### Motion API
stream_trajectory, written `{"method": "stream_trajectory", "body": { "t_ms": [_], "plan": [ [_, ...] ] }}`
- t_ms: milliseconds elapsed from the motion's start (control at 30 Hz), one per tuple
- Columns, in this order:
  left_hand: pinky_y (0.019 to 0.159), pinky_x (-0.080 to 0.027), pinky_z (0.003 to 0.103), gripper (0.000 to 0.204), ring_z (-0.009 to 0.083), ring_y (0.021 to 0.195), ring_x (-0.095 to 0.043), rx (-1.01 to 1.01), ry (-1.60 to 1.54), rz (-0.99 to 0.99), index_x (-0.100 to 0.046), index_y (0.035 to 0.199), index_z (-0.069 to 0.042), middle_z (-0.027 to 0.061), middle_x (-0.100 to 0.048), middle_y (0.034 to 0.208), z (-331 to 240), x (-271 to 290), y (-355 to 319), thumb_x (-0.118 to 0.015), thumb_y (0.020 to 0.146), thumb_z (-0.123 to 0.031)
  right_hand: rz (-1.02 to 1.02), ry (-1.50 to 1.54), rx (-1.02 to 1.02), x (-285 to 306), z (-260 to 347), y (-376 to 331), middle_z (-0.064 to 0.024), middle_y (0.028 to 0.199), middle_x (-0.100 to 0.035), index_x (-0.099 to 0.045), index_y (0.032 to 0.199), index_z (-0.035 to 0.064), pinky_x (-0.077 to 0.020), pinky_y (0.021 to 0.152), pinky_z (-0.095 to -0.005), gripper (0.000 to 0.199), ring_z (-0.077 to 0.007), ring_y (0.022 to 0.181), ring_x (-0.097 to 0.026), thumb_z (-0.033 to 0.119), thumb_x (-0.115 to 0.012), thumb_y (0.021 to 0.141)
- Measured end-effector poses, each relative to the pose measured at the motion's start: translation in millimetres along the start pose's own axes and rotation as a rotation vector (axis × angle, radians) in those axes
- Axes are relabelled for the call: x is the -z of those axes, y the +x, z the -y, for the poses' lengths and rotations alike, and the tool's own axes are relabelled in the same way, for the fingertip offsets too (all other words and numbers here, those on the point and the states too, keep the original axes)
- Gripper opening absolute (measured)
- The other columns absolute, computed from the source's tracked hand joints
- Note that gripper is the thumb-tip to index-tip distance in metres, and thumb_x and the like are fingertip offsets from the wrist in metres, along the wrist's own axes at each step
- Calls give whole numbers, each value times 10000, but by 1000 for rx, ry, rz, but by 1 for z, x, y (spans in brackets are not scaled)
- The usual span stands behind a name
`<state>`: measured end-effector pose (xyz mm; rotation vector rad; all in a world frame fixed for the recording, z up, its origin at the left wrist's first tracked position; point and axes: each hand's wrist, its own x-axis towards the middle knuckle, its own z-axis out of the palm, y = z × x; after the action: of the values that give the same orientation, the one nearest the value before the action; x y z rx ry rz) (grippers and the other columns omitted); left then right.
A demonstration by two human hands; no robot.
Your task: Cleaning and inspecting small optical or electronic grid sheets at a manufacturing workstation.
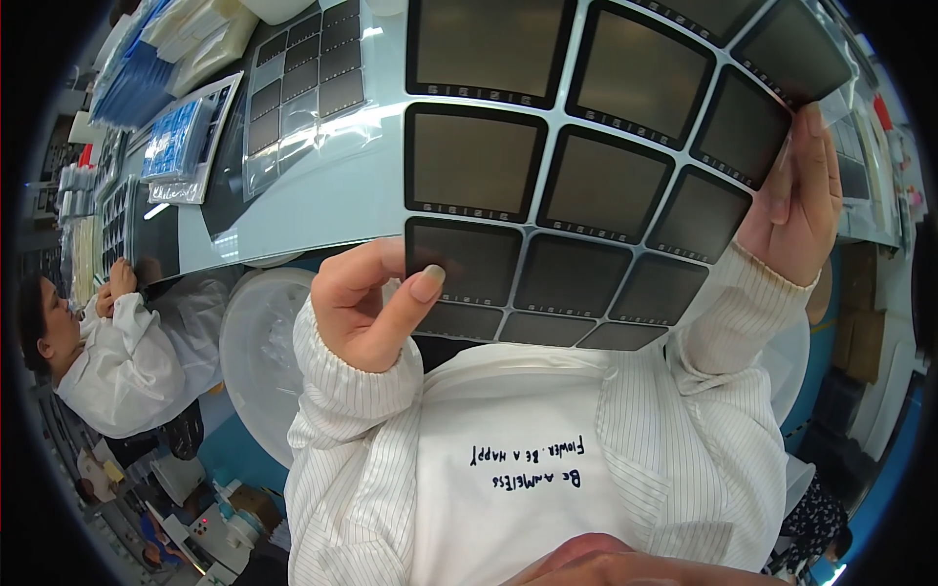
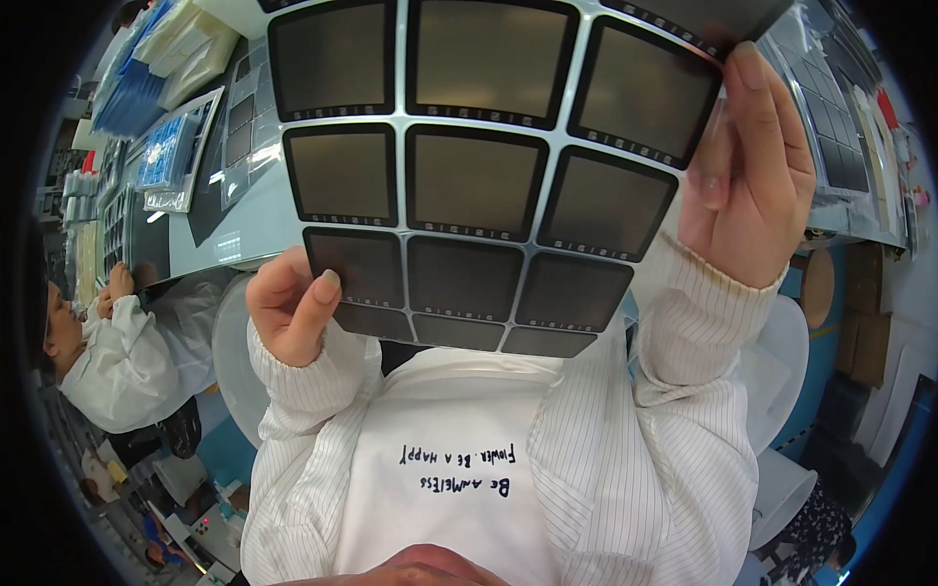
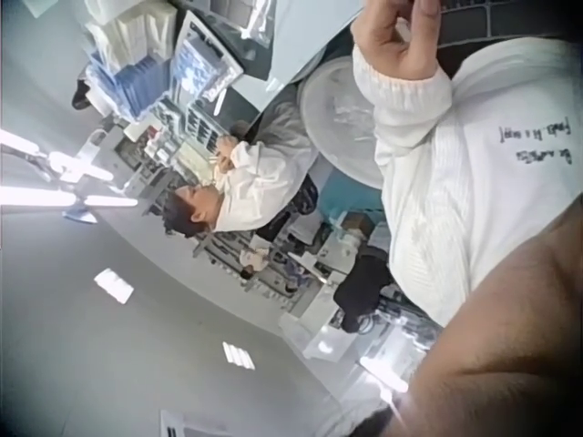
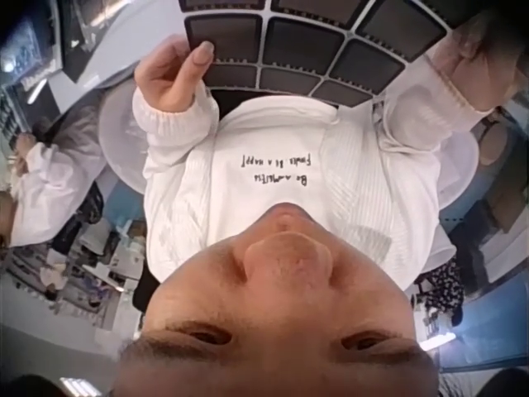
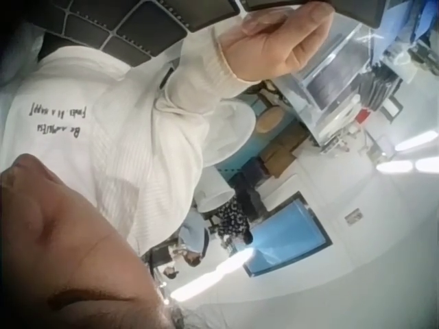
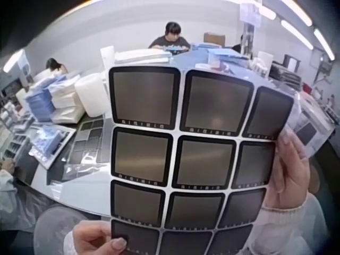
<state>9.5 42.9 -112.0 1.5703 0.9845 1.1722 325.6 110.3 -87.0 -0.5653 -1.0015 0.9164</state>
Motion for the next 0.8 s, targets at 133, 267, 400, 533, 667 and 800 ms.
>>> {"method": "stream_trajectory", "body": {
  "t_ms": [133, 267, 400, 533, 667, 800],
  "plan": [
    [528, -392, 201, 88, 69, 557, -518, 35, -47, -65, -660, 874, 20, 30, -635, 683, -1, 5, -4, -632, 860, -63, 6, -14, -26, 5, -5, 1, -136, 1081, -667, -620, 1172, -12, -398, 476, -122, 265, -41, 411, -418, 109, -508, 965],
    [501, -337, 184, 84, 42, 536, -458, 37, -87, -125, -651, 857, 11, 4, -596, 652, 3, 8, -3, -636, 859, -71, 7, 16, -14, 4, -10, 3, -157, 1188, -632, -616, 1185, 1, -438, 557, -114, 270, -43, 418, -390, 89, -469, 977],
    [513, -348, 184, 100, 41, 544, -465, 68, -48, -184, -636, 837, 11, 8, -602, 664, 1, 14, -5, -646, 855, -87, -19, 16, -13, 2, -20, 6, -153, 1183, -635, -614, 1188, 0, -448, 578, -116, 272, -39, 421, -396, 98, -468, 981],
    [541, -357, 180, 120, 35, 559, -463, 87, -54, -263, -616, 819, 16, 8, -603, 681, 2, 18, -5, -645, 857, -94, 60, -1, -6, -5, -23, 10, -139, 1174, -643, -610, 1191, -4, -428, 530, -111, 275, -29, 428, -406, 107, -466, 985],
    [568, -359, 177, 108, 29, 579, -460, 67, -59, -253, -598, 823, 15, 1, -601, 708, 3, 21, -5, -623, 869, -79, 130, 23, -5, -12, -25, 12, -125, 1156, -654, -599, 1201, -13, -400, 474, -108, 280, -19, 432, -414, 112, -468, 987],
    [581, -359, 174, 105, 28, 591, -461, 49, -57, -243, -593, 839, 14, -1, -601, 723, 6, 22, -7, -616, 878, -80, 102, 16, 22, -13, -24, 12, -127, 1161, -651, -593, 1202, -22, -400, 472, -108, 281, -20, 430, -412, 104, -466, 985]
  ]
}}
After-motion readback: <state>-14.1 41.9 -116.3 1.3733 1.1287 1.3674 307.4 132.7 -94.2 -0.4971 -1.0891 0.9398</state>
